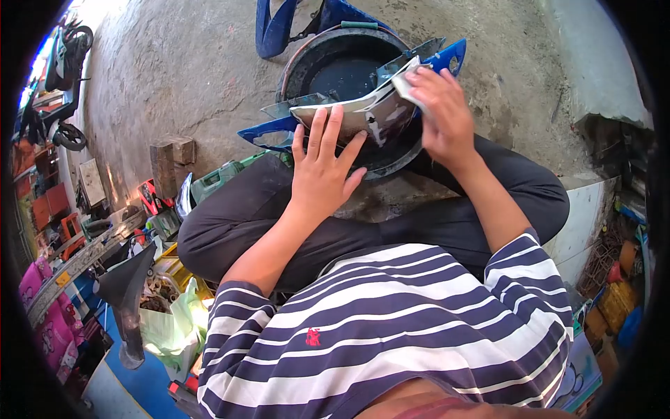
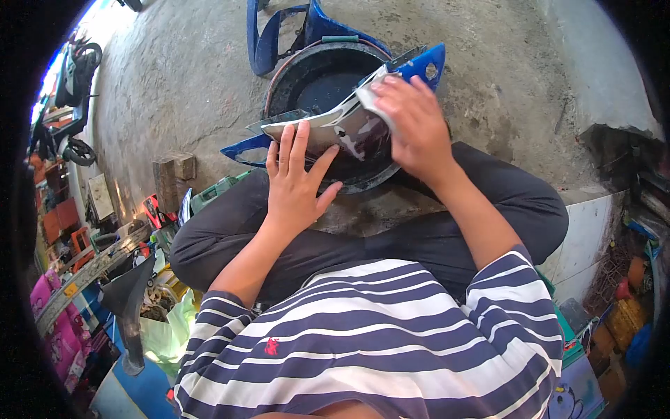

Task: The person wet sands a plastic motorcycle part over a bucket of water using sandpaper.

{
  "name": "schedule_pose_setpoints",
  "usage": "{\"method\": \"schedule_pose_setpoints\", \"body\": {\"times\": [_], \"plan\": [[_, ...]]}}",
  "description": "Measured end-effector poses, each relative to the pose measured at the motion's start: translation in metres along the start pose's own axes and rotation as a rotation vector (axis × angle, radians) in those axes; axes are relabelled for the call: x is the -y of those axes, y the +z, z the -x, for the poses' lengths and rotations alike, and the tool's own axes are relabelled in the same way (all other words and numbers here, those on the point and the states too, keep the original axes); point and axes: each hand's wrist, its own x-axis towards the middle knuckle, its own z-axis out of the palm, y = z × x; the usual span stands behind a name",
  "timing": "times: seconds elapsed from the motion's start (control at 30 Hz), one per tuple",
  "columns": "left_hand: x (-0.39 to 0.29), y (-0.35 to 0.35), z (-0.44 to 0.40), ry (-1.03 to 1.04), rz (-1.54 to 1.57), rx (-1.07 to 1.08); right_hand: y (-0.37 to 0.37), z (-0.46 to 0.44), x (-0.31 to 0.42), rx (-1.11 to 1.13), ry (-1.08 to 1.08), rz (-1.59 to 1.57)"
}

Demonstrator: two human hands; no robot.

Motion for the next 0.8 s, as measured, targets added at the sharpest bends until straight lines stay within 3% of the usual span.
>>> {"method": "schedule_pose_setpoints", "body": {"times": [0.1,0.2,0.27,0.4,0.47,0.57,0.7,0.8], "plan": [[0.000,0.005,0.001,-0.001,-0.005,-0.017,0.003,0.001,0.031,0.160,-0.063,-0.097],[-0.001,0.006,0.000,-0.001,0.004,-0.021,-0.006,-0.007,0.014,0.110,-0.068,0.008],[-0.001,0.005,0.001,-0.005,-0.005,-0.012,-0.006,-0.007,-0.011,-0.038,0.027,0.021],[-0.003,0.012,0.001,-0.005,-0.004,-0.037,-0.001,-0.005,0.029,0.197,-0.141,-0.052],[-0.005,0.014,0.001,-0.011,-0.005,-0.037,-0.008,-0.009,0.019,0.189,-0.112,-0.056],[-0.006,0.015,-0.002,-0.031,0.013,-0.058,-0.009,-0.014,-0.007,-0.026,0.019,-0.041],[-0.009,0.022,-0.002,-0.045,0.018,-0.090,-0.003,-0.010,0.033,0.145,-0.060,-0.142],[-0.008,0.021,0.001,-0.046,0.016,-0.079,-0.010,-0.014,0.009,0.022,-0.015,-0.050]]}}
